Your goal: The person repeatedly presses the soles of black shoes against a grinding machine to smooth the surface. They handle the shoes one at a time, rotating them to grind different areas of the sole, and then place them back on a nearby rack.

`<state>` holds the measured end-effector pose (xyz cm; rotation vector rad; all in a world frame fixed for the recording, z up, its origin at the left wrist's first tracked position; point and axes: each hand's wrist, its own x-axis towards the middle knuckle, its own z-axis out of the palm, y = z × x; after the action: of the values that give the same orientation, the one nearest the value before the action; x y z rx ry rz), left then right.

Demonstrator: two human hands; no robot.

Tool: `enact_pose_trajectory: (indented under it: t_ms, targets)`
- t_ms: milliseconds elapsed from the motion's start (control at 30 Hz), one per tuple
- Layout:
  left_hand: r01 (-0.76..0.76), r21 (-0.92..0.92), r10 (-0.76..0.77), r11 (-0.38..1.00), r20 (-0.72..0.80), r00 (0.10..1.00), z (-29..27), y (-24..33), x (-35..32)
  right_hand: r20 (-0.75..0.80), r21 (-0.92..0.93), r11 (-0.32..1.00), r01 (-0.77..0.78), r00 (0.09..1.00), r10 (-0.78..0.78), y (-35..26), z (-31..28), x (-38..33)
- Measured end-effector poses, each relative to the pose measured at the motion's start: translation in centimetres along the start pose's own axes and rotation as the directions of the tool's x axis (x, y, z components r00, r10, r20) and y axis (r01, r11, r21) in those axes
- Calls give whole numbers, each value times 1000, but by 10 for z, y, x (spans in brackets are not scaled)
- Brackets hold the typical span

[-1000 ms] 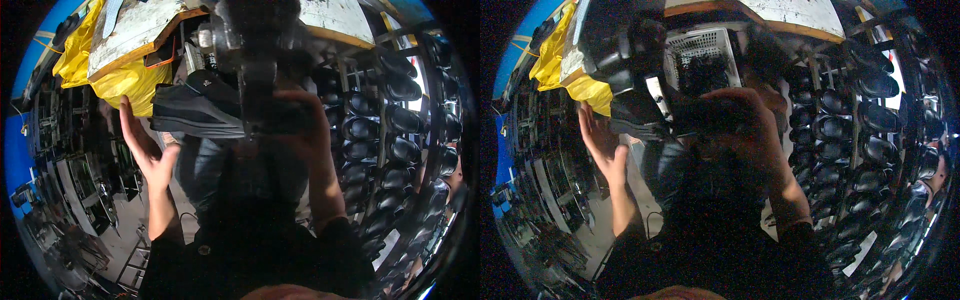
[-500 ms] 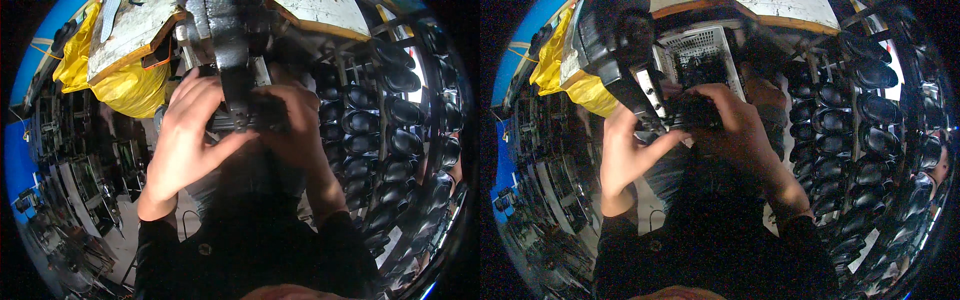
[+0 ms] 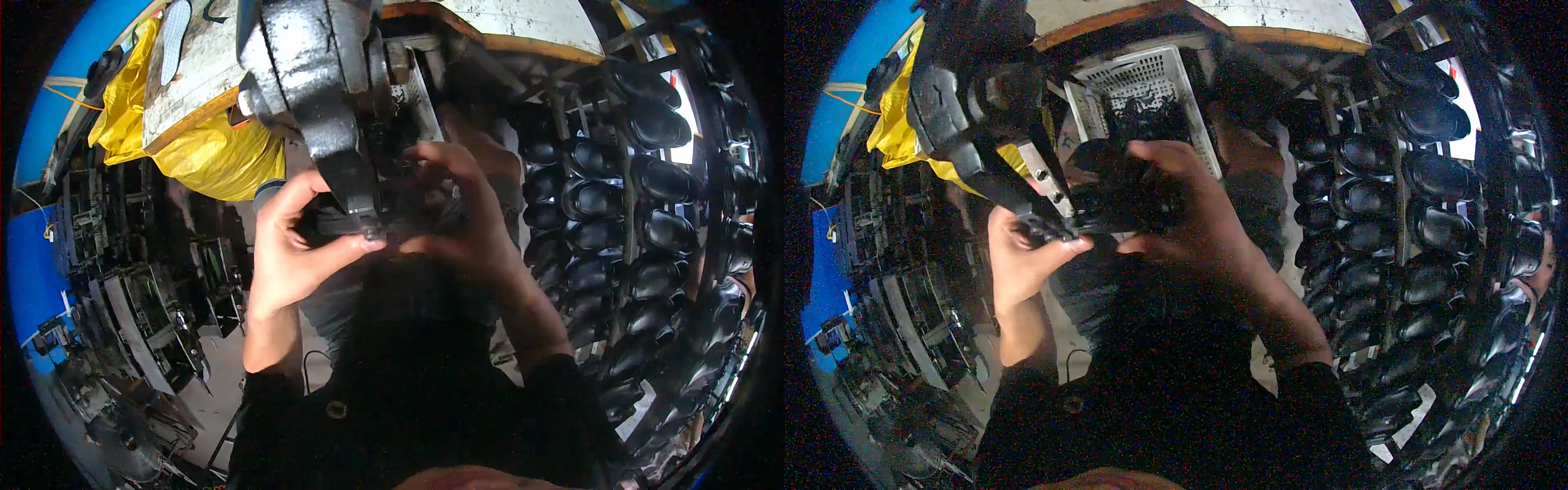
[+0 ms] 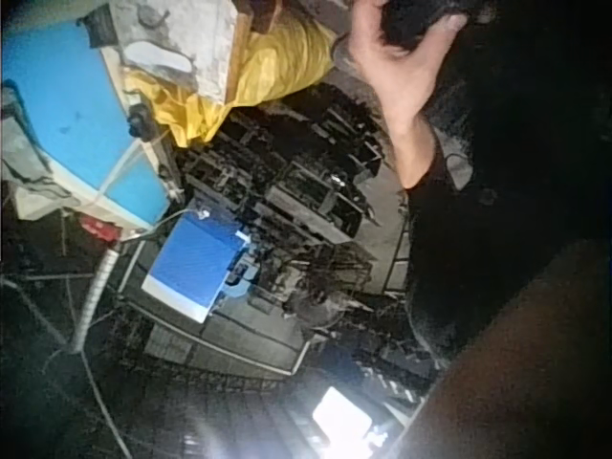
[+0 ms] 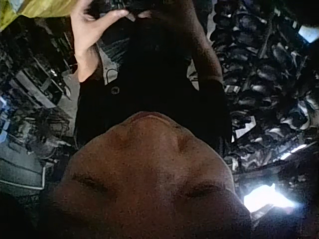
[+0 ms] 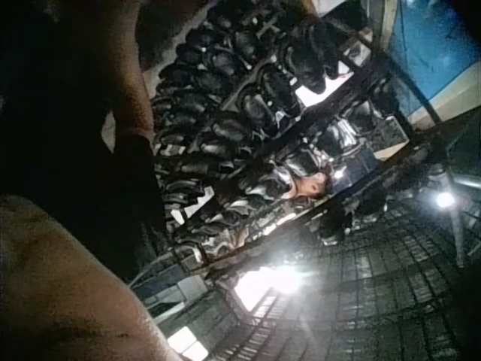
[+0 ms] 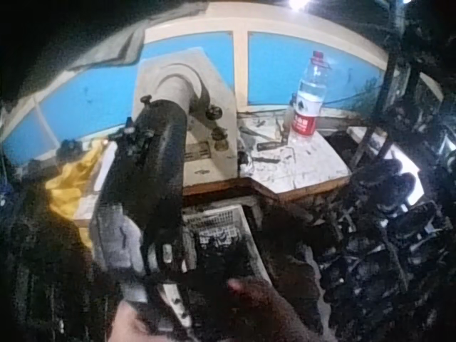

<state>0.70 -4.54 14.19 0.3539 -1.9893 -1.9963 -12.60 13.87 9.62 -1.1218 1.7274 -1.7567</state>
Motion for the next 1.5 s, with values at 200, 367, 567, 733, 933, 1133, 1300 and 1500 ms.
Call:
enact_pose_trajectory:
  t_ms: [200,367,567,733,933,1133,1300,1500]
  targets:
    - [-57,-243,53,968,-23,998,12,-14,-3,99,305,928,-213,976,191,117,11,-42]
    - [-118,-409,122,905,-17,992,15,-41,0,85,325,916,-234,972,218,136,-2,-45]
    - [-63,-580,64,812,-18,998,26,-55,-5,11,180,925,-335,941,338,100,-54,-48]
    - [-80,-599,85,797,-21,996,31,-55,-1,13,57,979,-193,981,193,81,-103,-48]
    - [-40,-634,19,772,-40,999,34,-50,-6,-35,8,991,-130,991,130,59,-136,-40]
    - [-126,-686,66,717,-113,991,36,-54,-6,-125,-291,955,-54,992,18,5,-159,-19]
    - [-121,-751,34,649,-130,991,32,-58,-11,-47,-534,844,53,995,-92,-30,-167,-6]
    - [-53,-829,-61,557,-105,993,24,-64,-16,-174,-351,934,-63,985,1,-43,-171,-8]
